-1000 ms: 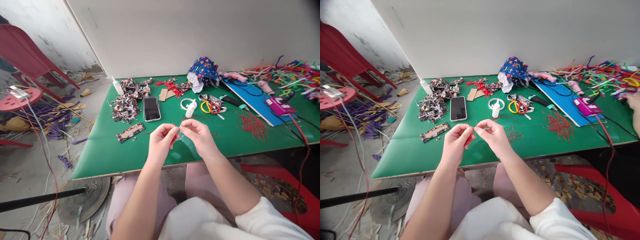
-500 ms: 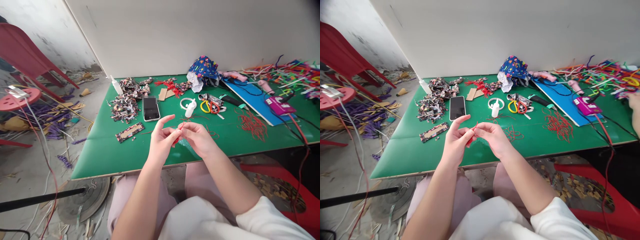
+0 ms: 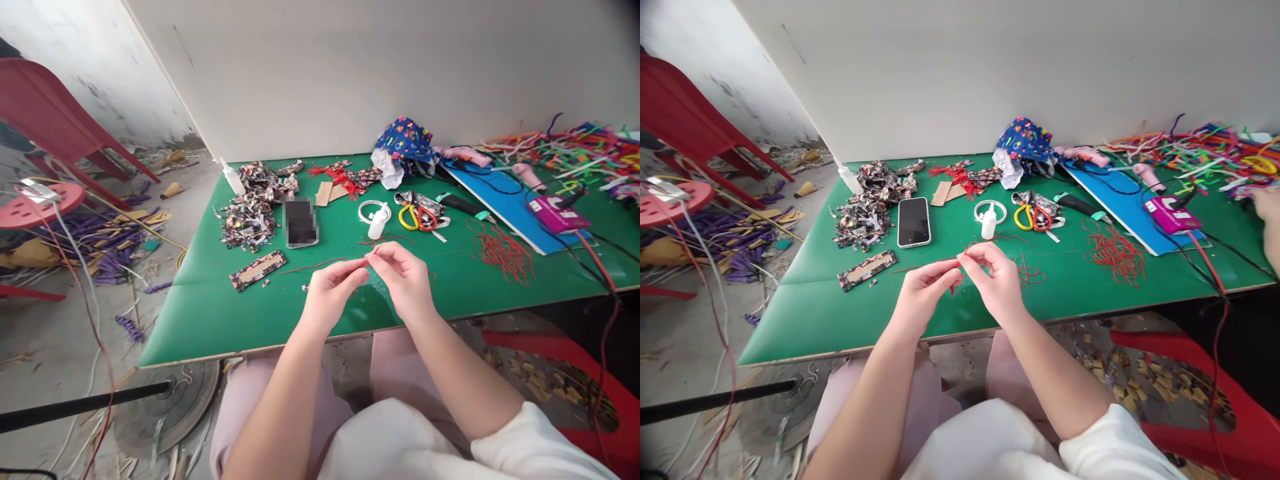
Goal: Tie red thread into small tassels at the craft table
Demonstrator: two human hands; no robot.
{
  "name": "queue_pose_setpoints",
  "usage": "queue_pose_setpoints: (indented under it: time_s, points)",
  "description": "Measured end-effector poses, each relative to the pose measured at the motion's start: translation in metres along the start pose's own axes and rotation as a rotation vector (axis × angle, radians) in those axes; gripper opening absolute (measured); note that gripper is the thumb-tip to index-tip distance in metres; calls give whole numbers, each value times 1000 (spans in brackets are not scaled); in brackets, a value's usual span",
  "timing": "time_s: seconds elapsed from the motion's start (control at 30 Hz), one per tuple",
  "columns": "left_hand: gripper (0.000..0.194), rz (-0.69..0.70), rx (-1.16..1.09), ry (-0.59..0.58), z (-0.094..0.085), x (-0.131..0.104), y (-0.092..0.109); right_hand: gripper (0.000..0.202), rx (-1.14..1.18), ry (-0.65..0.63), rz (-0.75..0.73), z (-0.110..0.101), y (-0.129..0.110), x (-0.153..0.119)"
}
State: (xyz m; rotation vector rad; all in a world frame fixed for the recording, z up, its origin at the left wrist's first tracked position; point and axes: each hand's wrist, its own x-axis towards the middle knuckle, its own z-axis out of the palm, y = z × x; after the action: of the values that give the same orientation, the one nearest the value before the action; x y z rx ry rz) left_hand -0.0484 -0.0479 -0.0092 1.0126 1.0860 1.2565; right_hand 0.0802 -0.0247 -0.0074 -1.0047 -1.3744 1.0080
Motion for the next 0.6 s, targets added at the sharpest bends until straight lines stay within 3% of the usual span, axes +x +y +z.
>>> queue_pose_setpoints:
  time_s: [0.13, 0.33, 0.5, 0.6]
  points:
    - [22, -10, 152, -71, -1, -6, -7, 10, 65, 103, 52, -5, 15, -10]
    - [23, 8, 260, -133, -5, -8, -12, 14, 53, 124, 93, -10, 23, -11]
    - [18, 170, 341, -66, -10, -5, -9, 11, -92, 22, -29, -8, 8, 2]
    - [29, 238, 297, -17, -10, -5, -7, 7, -167, -45, -135, -3, -1, 8]
